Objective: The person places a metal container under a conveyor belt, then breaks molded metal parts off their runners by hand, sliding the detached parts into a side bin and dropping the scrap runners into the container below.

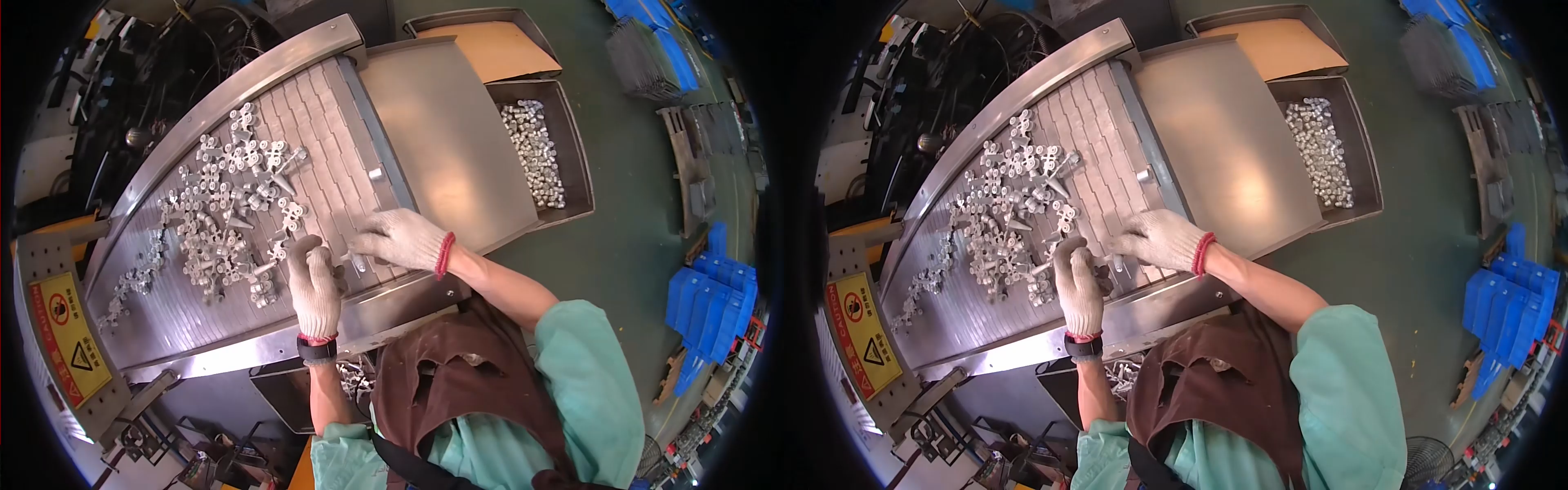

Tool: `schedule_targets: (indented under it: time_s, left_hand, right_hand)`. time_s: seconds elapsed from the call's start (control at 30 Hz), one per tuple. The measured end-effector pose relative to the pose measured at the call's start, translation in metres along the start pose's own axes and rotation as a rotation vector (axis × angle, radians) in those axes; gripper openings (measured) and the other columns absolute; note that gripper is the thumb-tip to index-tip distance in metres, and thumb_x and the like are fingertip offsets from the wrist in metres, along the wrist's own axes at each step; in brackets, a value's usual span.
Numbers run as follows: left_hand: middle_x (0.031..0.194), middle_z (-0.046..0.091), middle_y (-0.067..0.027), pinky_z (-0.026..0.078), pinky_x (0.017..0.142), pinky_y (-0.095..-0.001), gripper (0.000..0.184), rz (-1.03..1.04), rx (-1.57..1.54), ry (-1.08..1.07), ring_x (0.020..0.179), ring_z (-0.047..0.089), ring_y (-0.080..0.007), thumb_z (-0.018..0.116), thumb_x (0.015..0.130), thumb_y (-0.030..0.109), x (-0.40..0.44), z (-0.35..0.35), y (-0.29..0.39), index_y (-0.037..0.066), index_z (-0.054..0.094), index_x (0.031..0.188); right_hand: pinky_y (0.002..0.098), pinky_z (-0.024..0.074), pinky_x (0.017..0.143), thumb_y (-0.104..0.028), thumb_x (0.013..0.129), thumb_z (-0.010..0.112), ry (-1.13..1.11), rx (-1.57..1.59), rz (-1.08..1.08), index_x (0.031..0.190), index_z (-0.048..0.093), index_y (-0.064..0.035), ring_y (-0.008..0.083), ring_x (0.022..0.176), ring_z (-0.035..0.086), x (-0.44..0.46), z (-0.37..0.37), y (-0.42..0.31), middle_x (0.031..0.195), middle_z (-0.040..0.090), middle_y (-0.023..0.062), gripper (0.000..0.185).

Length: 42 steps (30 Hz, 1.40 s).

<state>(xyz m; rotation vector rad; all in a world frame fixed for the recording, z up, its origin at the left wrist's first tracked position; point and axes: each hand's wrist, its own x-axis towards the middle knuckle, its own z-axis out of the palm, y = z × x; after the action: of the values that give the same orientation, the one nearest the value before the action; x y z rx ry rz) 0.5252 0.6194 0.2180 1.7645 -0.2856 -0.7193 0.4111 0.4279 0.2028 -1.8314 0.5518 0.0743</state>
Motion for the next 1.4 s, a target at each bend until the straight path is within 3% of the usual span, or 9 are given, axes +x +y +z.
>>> schedule_targets:
  time_s: [0.37,0.43,0.57,0.63,0.67,0.87,1.0,1.17,1.4]
  left_hand:
    - [0.064,0.065,-0.0029,0.038,0.036,-0.0289,0.073,-0.651,-0.243,-0.205,0.041,0.055,-0.0153,0.048,0.11,0.082,0.042,-0.008,-0.066,0.011,0.066,0.109]
    - [0.071,0.069,-0.0048,0.044,0.041,-0.0286,0.074,-0.64,-0.331,-0.173,0.048,0.06,-0.0154,0.048,0.11,0.082,0.043,-0.006,-0.082,0.01,0.068,0.11]
    - [0.104,0.077,-0.0126,0.054,0.063,-0.0304,0.072,0.342,0.38,-0.09,0.071,0.068,-0.0148,0.051,0.118,0.062,0.048,-0.011,-0.056,0.001,0.054,0.157]
    - [0.107,0.071,-0.0088,0.055,0.065,-0.0307,0.063,0.021,0.19,-0.082,0.071,0.062,-0.0115,0.054,0.119,0.043,0.045,-0.02,-0.023,-0.001,0.048,0.164]
    - [0.107,0.07,-0.0087,0.055,0.065,-0.0304,0.061,0.016,0.123,-0.033,0.071,0.062,-0.0113,0.054,0.119,0.041,0.046,-0.024,-0.017,0.0,0.048,0.164]
    - [0.101,0.071,-0.0082,0.056,0.06,-0.0303,0.048,-0.095,-0.067,-0.229,0.07,0.073,-0.0168,0.064,0.114,0.036,0.025,-0.034,-0.008,-0.001,0.062,0.144]
    - [0.09,0.067,-0.0145,0.05,0.042,-0.0371,0.034,-0.206,-0.412,0.126,0.051,0.062,-0.0207,0.066,0.112,0.036,-0.007,-0.055,-0.045,0.004,0.065,0.122]
    - [0.084,0.068,0.0031,0.044,0.051,-0.029,0.025,-0.243,-0.791,0.443,0.061,0.061,-0.0124,0.068,0.112,0.045,-0.085,-0.156,-0.121,0.02,0.07,0.113]
    - [0.074,0.061,-0.0041,0.041,0.046,-0.0331,0.032,-0.378,-0.593,0.871,0.049,0.047,-0.0167,0.065,0.115,0.043,-0.225,-0.233,-0.202,0.011,0.062,0.113]
  right_hand:
    - [0.0523,0.0536,0.063,-0.05,0.105,0.073,0.169,-0.61,-0.618,0.078,0.068,-0.0133,0.0377,0.059,0.066,0.017,-0.002,0.006,0.06,0.059,0.016,0.046]
    - [0.0503,0.0567,0.067,-0.048,0.108,0.072,0.137,-0.553,-0.442,0.084,0.073,-0.0103,0.0389,0.069,0.072,0.017,-0.001,0.012,0.07,0.068,0.0181,0.045]
    - [0.0452,0.0598,0.075,-0.044,0.11,0.07,0.182,-0.127,-0.087,0.106,0.082,-0.0043,0.0355,0.081,0.078,0.007,0.006,0.014,0.087,0.078,0.0191,0.042]
    - [0.0457,0.0582,0.074,-0.048,0.11,0.069,0.275,0.128,0.042,0.108,0.082,-0.0023,0.0357,0.077,0.076,0.0,0.019,0.023,0.084,0.076,0.0202,0.047]
    - [0.0397,0.0573,0.073,-0.046,0.112,0.067,0.292,0.179,0.044,0.111,0.082,-0.0006,0.0228,0.073,0.072,-0.004,0.02,0.024,0.08,0.073,0.0167,0.048]
    - [0.0352,0.059,0.078,-0.047,0.113,0.068,0.157,0.419,0.136,0.119,0.081,-0.0003,0.016,0.084,0.073,-0.018,0.048,0.002,0.092,0.079,0.0103,0.049]
    - [0.0343,0.0618,0.097,-0.048,0.114,0.066,0.042,0.328,-0.042,0.146,0.069,-0.0036,0.0222,0.103,0.079,0.0,0.074,0.009,0.13,0.077,0.0199,0.055]
    - [0.0453,0.0687,0.087,-0.051,0.112,0.068,-0.085,0.941,0.334,0.154,0.056,-0.0043,0.0294,0.103,0.079,0.05,0.082,-0.005,0.137,0.067,0.0209,0.064]
    - [0.0584,0.0648,0.096,-0.06,0.11,0.07,0.253,1.261,0.231,0.168,0.033,-0.0023,0.0354,0.11,0.072,0.083,0.06,0.039,0.156,0.053,0.0295,0.09]
